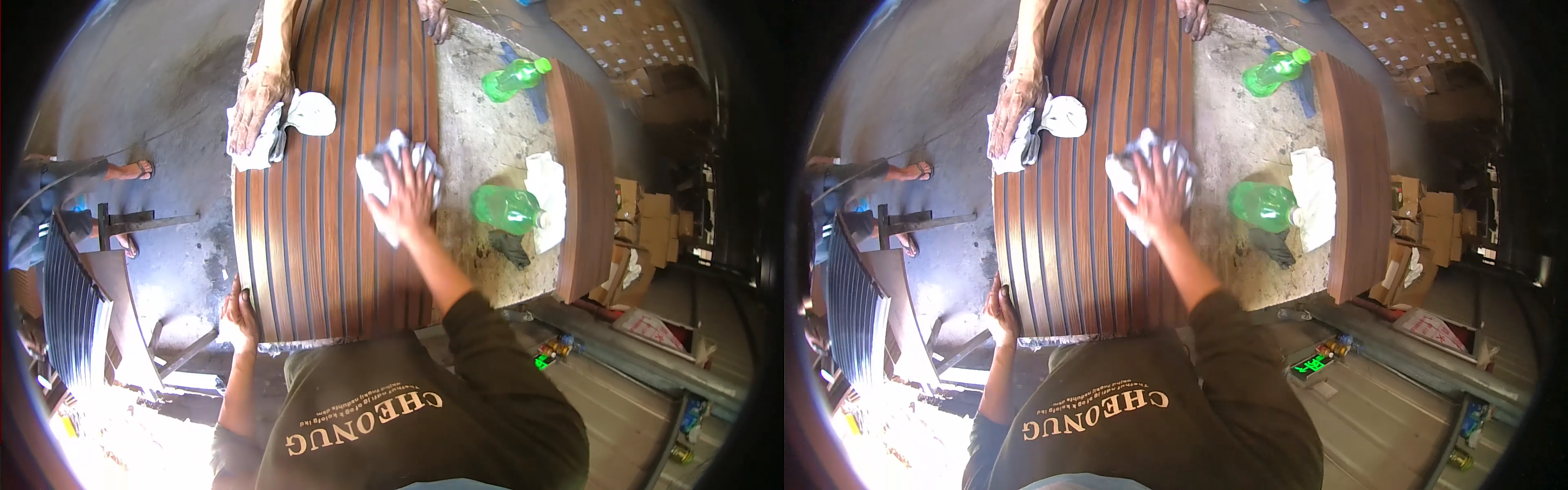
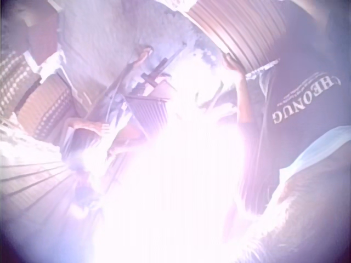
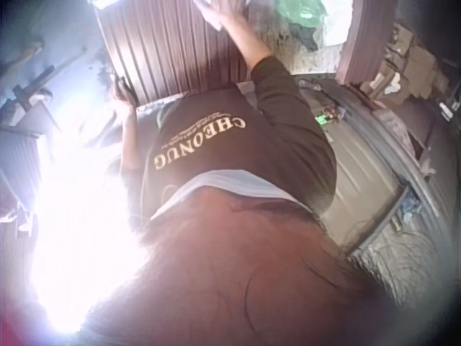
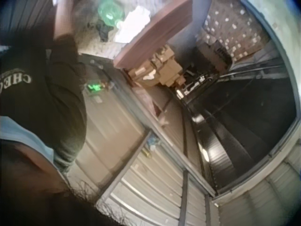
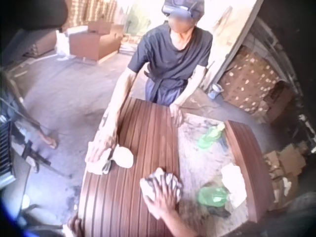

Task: The person wipes a slatted wood panel with a cloth, applies liquid from a plastic bottle to the panel, continues cleaning, and then lifts and carries the panel away.

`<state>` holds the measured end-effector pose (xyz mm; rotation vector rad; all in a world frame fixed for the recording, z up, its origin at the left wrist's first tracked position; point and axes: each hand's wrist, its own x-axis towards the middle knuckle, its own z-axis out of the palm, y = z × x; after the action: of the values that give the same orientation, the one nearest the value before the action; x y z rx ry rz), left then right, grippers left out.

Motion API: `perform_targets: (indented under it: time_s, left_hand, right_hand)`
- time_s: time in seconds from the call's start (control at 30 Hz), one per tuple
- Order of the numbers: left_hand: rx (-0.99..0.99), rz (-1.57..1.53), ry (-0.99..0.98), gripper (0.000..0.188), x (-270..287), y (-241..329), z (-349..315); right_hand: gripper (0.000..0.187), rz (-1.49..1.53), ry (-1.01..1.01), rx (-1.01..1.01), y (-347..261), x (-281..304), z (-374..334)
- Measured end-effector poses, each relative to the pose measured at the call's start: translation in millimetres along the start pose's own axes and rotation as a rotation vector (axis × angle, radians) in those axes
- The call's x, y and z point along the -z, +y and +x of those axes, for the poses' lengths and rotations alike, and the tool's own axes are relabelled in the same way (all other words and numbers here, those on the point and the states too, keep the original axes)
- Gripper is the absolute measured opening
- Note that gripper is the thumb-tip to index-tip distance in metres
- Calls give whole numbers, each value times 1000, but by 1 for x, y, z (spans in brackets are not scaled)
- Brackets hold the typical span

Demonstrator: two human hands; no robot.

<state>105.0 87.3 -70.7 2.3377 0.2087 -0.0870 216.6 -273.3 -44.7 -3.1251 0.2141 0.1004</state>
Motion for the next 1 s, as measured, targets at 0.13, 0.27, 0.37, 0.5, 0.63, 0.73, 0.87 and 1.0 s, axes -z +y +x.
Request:
perform_targets:
  time_s: [0.13, 0.27, 0.37, 0.5, 0.63, 0.73, 0.87, 1.0]
  left_hand:
    - [-26, 72, 55, 34, 2, -9, -3]
    - [-138, 99, 61, 33, -3, 4, 5]
    - [-95, 51, 70, 32, 2, 12, 7]
    - [-149, 33, 110, 31, 4, 15, 11]
    - [-131, -34, 114, 30, -1, 8, 9]
    - [-120, -28, 119, 29, 3, 9, 3]
    - [-171, 10, 185, 29, 6, 12, 0]
    - [-152, 59, 124, 24, 3, 13, 4]
  right_hand:
    - [77, 33, 29, -9, 15, 5, 145]
    - [70, 38, 57, -134, 30, 17, 243]
    - [66, 90, 107, -70, 15, 20, 230]
    - [77, 225, -111, 177, -46, 20, 93]
    - [71, 244, -324, 623, -100, 15, -110]
    - [69, 341, -66, 494, -75, 7, -159]
    - [75, -66, 114, 64, 19, -11, -91]
    - [62, 259, 268, -213, 39, -17, -61]
